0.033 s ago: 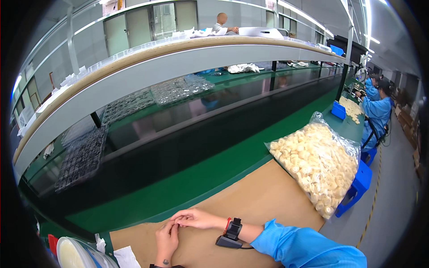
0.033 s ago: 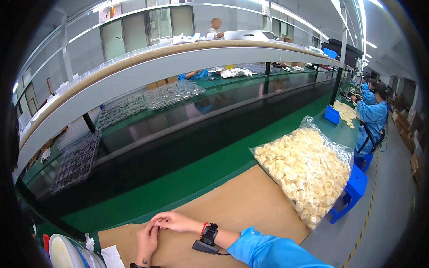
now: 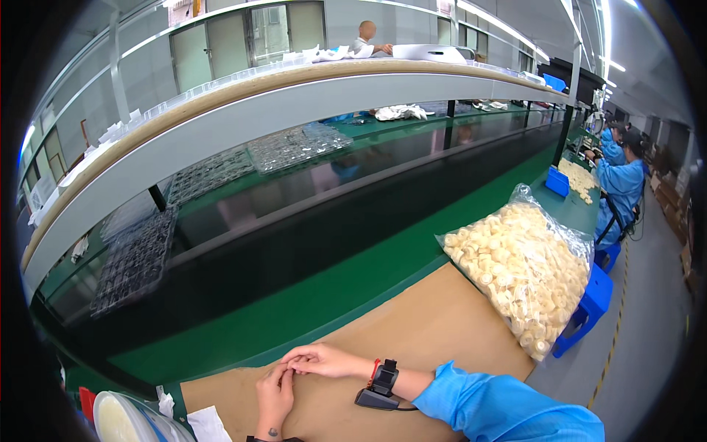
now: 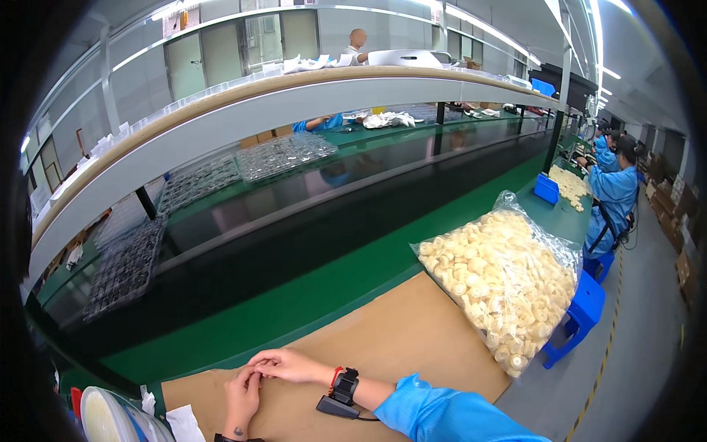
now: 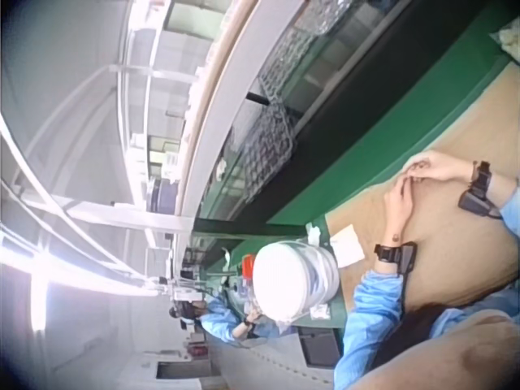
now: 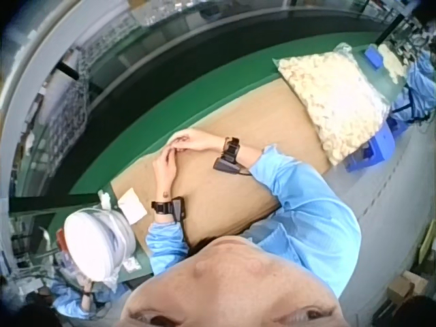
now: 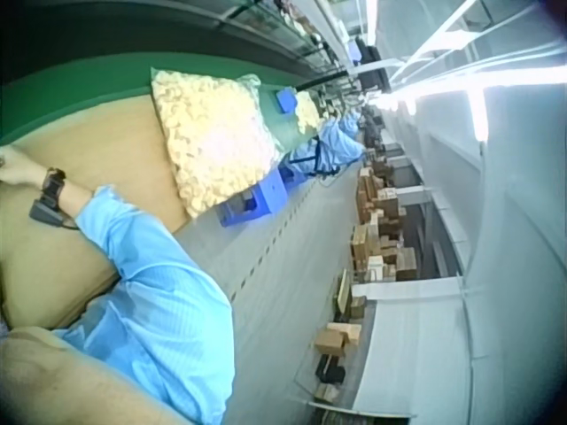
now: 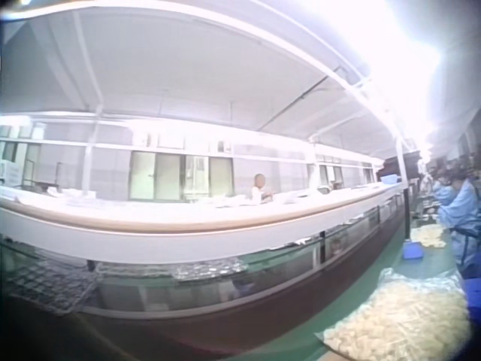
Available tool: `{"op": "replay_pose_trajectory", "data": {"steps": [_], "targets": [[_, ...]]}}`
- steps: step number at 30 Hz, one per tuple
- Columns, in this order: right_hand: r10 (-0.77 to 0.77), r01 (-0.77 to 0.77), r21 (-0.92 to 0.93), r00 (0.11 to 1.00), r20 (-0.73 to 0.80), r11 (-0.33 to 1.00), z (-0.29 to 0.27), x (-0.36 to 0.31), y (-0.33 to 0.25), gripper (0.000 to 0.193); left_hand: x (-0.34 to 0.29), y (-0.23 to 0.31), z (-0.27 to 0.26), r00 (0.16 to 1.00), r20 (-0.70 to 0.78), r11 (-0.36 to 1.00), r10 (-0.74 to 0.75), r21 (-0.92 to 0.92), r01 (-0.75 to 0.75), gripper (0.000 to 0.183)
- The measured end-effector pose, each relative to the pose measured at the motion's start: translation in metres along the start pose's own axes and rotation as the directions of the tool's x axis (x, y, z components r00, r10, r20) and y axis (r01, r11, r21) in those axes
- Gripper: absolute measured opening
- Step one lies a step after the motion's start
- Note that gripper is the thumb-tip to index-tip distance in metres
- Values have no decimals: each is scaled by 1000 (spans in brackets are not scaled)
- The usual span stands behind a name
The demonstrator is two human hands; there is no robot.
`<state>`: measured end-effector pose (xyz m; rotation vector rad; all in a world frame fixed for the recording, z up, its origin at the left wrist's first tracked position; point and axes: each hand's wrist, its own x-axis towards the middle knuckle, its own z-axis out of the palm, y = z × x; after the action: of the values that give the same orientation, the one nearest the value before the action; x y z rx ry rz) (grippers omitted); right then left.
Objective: The worker is applying a lubricant or adhesive to the internal gears and mechanical parts of a plastic motor housing using a small applicator stick.
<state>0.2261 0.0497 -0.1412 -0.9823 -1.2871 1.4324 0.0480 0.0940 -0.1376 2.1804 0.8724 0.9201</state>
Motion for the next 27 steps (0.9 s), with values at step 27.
{"op": "replay_pose_trajectory", "data": {"steps": [27], "targets": [[16,-15,-24,999,42,1000,-1,-2,-5,36,1,7,-6,1000,29,1000,-1,13,1,8]]}}
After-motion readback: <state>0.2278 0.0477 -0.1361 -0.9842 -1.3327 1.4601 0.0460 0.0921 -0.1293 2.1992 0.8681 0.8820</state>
